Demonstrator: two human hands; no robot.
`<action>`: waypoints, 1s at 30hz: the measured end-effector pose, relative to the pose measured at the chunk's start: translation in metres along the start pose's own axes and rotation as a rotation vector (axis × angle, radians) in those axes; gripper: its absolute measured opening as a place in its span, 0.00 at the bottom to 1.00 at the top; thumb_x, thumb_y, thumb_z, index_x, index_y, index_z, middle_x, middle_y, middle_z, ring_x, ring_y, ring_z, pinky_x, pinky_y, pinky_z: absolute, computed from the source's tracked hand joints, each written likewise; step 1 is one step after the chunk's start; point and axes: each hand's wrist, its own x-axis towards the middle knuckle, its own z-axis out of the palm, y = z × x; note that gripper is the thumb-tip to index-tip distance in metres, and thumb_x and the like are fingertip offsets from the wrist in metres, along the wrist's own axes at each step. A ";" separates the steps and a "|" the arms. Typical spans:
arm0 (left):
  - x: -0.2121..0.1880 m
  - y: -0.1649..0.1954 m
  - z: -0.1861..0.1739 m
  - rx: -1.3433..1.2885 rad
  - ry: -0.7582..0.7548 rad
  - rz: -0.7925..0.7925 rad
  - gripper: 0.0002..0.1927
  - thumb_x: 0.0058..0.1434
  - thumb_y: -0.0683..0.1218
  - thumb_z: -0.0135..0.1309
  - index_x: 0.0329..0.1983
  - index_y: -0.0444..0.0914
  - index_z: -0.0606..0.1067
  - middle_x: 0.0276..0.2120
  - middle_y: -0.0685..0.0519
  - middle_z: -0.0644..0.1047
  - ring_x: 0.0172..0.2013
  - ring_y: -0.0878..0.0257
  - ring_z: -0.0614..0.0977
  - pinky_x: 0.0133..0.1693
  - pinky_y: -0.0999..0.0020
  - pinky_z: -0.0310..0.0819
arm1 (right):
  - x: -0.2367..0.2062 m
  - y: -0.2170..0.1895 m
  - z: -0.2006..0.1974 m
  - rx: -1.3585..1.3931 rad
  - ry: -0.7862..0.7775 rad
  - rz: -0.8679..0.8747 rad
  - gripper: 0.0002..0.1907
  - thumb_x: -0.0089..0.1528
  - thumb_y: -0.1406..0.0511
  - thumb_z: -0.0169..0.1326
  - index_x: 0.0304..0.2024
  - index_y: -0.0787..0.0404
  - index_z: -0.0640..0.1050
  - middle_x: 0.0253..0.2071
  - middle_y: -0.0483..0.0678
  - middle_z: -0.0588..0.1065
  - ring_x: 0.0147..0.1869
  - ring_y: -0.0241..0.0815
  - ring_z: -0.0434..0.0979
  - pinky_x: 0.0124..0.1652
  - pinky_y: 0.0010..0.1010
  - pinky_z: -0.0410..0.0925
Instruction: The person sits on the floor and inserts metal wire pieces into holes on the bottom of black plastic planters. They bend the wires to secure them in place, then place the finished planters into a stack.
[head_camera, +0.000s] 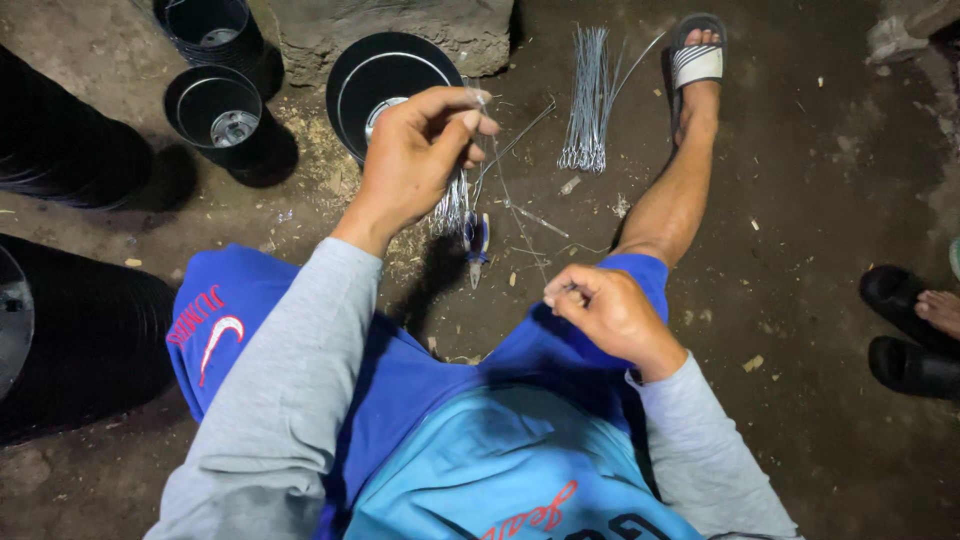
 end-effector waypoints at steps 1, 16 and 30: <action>0.003 -0.001 0.001 -0.016 -0.023 0.010 0.12 0.73 0.40 0.51 0.56 0.31 0.76 0.41 0.50 0.83 0.34 0.70 0.82 0.38 0.76 0.80 | 0.001 0.008 0.004 0.045 -0.020 0.088 0.05 0.61 0.69 0.61 0.38 0.66 0.80 0.29 0.49 0.80 0.32 0.34 0.76 0.33 0.25 0.71; 0.013 -0.064 -0.046 1.373 0.108 -0.231 0.10 0.55 0.48 0.58 0.39 0.42 0.83 0.39 0.41 0.82 0.41 0.44 0.82 0.45 0.49 0.73 | 0.028 0.104 -0.006 0.772 0.207 0.215 0.06 0.65 0.71 0.55 0.44 0.62 0.74 0.38 0.52 0.80 0.41 0.43 0.83 0.43 0.33 0.77; 0.019 -0.068 -0.072 1.631 -0.081 -0.183 0.12 0.61 0.46 0.49 0.29 0.45 0.83 0.35 0.48 0.84 0.39 0.54 0.84 0.55 0.48 0.64 | 0.028 0.100 0.003 0.941 0.172 0.133 0.05 0.66 0.71 0.56 0.45 0.61 0.75 0.39 0.50 0.80 0.42 0.42 0.83 0.44 0.34 0.77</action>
